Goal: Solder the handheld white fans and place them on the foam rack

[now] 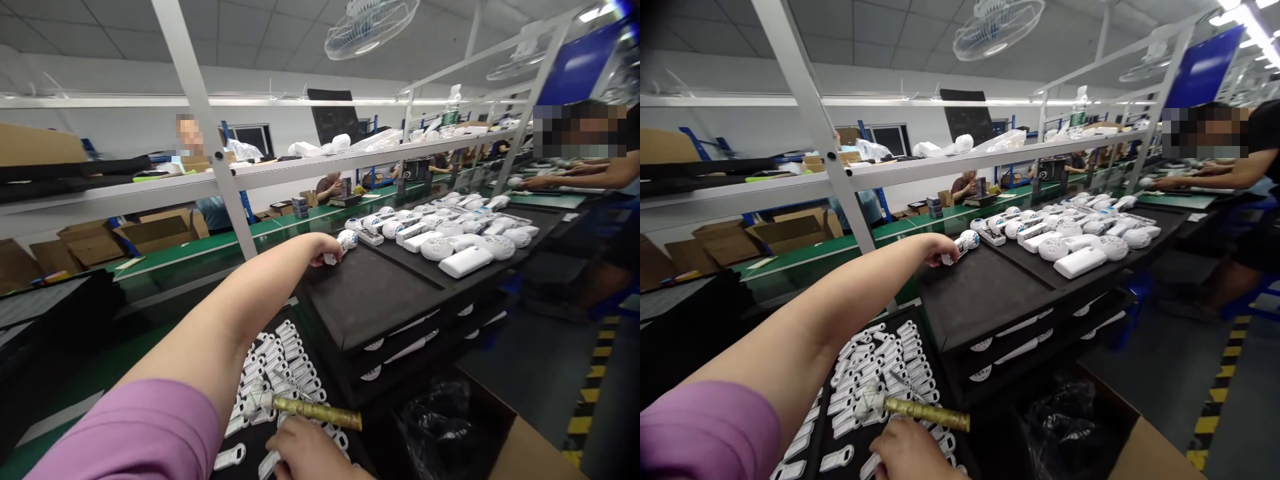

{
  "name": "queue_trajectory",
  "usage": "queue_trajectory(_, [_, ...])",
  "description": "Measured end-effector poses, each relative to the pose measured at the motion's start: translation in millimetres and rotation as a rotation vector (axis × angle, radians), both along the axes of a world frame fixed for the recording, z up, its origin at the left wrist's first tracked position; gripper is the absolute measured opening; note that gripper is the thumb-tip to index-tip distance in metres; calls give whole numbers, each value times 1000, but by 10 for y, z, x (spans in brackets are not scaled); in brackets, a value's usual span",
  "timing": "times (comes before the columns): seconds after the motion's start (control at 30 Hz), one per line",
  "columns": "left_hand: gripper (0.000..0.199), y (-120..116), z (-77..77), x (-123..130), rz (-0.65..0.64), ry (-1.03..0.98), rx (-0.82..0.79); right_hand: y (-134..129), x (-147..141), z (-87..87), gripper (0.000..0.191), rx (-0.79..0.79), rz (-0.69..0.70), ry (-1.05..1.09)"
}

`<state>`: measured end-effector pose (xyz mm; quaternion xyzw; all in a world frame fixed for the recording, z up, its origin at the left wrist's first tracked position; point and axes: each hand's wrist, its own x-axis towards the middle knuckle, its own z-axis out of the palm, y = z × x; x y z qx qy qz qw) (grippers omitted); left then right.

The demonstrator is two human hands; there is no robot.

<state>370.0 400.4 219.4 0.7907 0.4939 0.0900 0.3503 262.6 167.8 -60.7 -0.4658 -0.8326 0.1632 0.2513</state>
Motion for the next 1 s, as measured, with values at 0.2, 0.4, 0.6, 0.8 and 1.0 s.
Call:
queue_trajectory(0.2, [12, -572, 45, -816, -118, -393, -379, -273, 325, 476, 36, -208, -311, 586])
queue_trajectory(0.4, [37, -1498, -465, -2156, -24, -1007, -484, -249, 451, 680, 30, -178, -289, 828])
queue_trajectory(0.6, [87, -2057, -1421, -2869, 241, -901, -236, -194, 164, 889, 34, -472, -228, 989])
queue_trajectory(0.8, [102, -2264, -1839, -3011, 296, -733, -78, -53, -239, 837, 34, -582, -217, 1034])
queue_trajectory(1.0, [94, -2337, -1907, -2971, 350, -628, -40, -36, -278, 816, 34, -550, -315, 1117])
